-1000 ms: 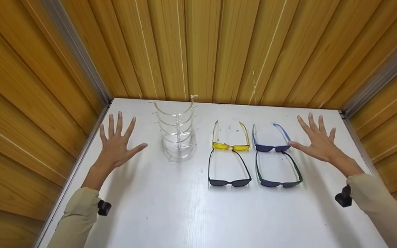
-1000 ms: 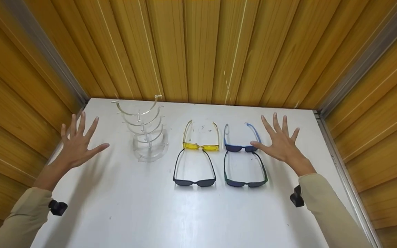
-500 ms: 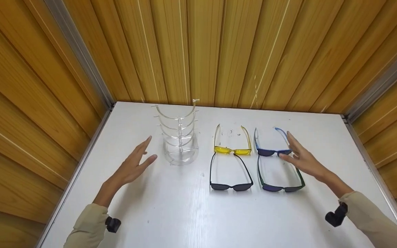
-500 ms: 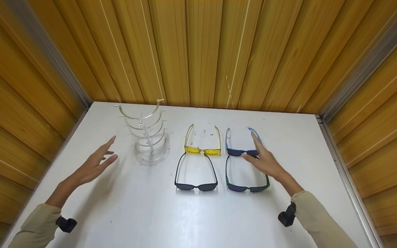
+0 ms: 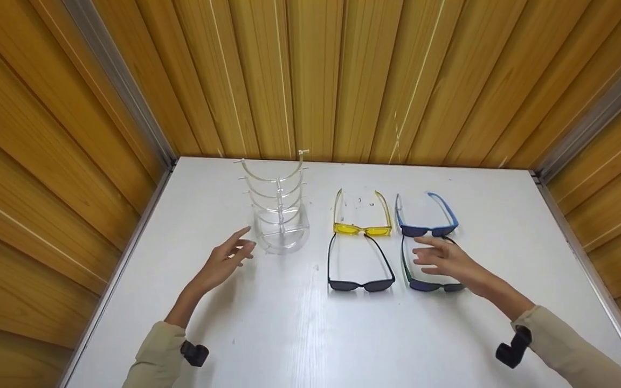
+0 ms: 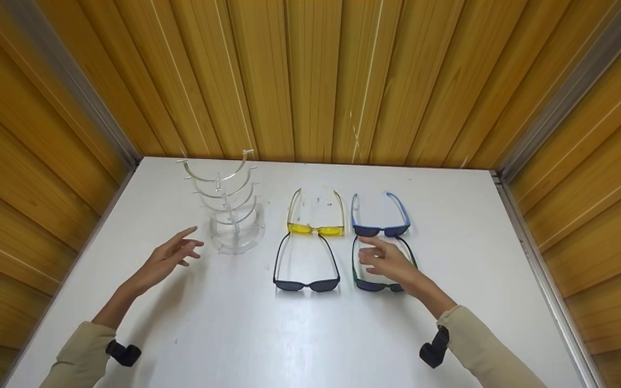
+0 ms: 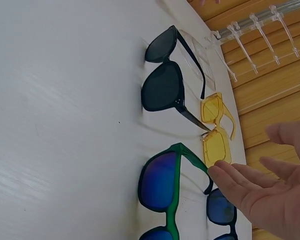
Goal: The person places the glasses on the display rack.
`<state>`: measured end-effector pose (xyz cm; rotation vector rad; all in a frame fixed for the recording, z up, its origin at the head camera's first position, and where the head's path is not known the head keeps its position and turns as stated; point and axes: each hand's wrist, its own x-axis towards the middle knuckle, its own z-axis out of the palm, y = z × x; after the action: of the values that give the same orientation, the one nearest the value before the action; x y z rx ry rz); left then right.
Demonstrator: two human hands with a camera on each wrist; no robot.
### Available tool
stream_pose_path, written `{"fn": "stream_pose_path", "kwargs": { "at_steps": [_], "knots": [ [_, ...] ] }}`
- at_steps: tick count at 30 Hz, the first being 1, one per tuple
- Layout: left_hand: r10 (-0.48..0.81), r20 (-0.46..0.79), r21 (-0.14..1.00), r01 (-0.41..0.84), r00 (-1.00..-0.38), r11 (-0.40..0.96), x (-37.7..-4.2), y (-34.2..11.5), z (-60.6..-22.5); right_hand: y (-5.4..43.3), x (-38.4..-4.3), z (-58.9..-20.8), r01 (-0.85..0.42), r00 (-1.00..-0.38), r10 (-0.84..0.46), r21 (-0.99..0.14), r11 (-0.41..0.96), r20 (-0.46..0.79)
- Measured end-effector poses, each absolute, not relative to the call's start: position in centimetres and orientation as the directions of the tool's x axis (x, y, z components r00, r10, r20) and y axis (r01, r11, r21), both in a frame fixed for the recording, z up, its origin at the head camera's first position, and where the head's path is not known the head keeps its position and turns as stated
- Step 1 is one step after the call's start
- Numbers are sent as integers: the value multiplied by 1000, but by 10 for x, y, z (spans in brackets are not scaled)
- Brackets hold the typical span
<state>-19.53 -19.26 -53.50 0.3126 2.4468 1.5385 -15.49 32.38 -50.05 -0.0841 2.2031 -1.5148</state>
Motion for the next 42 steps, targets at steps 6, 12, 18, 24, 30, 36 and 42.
{"fn": "stream_pose_path", "kwargs": {
  "at_steps": [6,12,18,24,30,36,42],
  "knots": [
    [418,4,905,181,-908,385,-194,-167,-548,319,-146,-509,241,-875,-329,-909,340,-355],
    [536,100,900,306,-838,311,-188,-124,-549,313,-141,-516,268,-863,-335,-905,330,-378],
    [625,107,896,348,-773,276,-180,-90,-551,305,-141,-521,281,-855,-337,-899,336,-394],
    [634,117,911,336,-765,237,-178,-65,-561,297,-137,-525,285,-841,-370,-905,315,-394],
    [566,22,967,162,-824,198,-178,-50,-567,287,-137,-526,302,-830,-376,-899,317,-411],
    [492,-102,994,-72,-864,78,-175,-51,-572,278,-135,-525,337,-814,-395,-901,274,-425],
    [521,-105,994,-75,-847,80,-176,-54,-577,275,-134,-528,369,-797,-410,-895,252,-444]
  ]
}}
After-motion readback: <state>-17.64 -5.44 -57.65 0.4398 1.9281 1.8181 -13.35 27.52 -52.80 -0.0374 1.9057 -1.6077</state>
